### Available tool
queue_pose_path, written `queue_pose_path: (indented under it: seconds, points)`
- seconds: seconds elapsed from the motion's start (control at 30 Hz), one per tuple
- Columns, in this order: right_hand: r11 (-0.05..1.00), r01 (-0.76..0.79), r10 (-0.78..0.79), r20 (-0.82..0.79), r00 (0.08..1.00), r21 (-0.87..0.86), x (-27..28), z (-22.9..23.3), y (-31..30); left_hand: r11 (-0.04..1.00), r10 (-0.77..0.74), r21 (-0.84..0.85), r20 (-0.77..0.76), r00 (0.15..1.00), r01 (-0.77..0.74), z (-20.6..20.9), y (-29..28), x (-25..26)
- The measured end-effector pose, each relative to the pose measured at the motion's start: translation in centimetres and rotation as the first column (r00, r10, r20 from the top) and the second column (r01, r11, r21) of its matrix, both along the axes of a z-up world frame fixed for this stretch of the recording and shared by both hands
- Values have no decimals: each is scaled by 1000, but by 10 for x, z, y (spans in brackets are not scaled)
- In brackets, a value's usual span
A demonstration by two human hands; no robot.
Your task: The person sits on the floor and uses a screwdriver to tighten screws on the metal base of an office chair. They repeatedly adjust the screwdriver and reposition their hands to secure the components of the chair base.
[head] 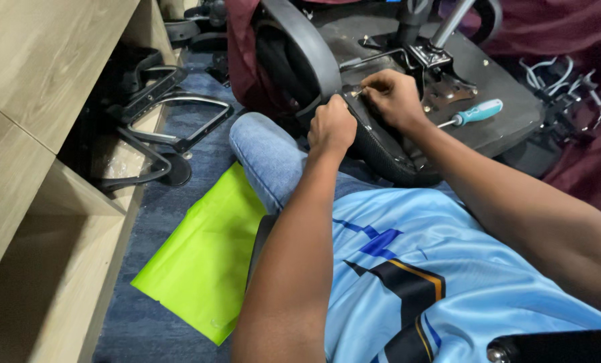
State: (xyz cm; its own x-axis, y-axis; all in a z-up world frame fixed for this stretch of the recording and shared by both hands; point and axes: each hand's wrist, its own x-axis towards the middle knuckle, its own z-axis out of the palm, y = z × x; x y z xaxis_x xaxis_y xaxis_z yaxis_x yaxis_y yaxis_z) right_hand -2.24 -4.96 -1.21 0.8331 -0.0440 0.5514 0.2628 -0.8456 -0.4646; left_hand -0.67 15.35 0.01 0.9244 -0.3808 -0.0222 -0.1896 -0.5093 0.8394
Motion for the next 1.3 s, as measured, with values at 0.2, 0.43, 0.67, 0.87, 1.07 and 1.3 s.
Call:
queue_pose_path:
  seconds: [0.2, 0.43, 0.67, 0.87, 1.07, 1.3]
  points:
    - [996, -76, 76, 19, 997, 49, 8, 1, 12, 998, 8, -58, -14, 1000, -9, 6, -4, -2]
    - [998, 24, -17, -125, 992, 52, 16, -8, 20, 994, -33, -110, -44, 998, 28, 13, 2, -6]
    - [995, 92, -91, 20, 996, -33, 10, -2, 25, 990, -36, -138, -48, 998, 29, 15, 4, -9]
    - [994, 104, -103, -28, 994, 44, 9, -5, 15, 987, -61, -154, -73, 995, 49, 11, -7, -4]
    - [986, 127, -131, -40, 991, -107, 12, -1, 11, 986, -84, -150, -50, 995, 75, 14, -14, 2]
    - [998, 55, -53, -117, 992, 16, 10, -10, 0, 982, -77, -172, -24, 997, 72, 11, -19, 11]
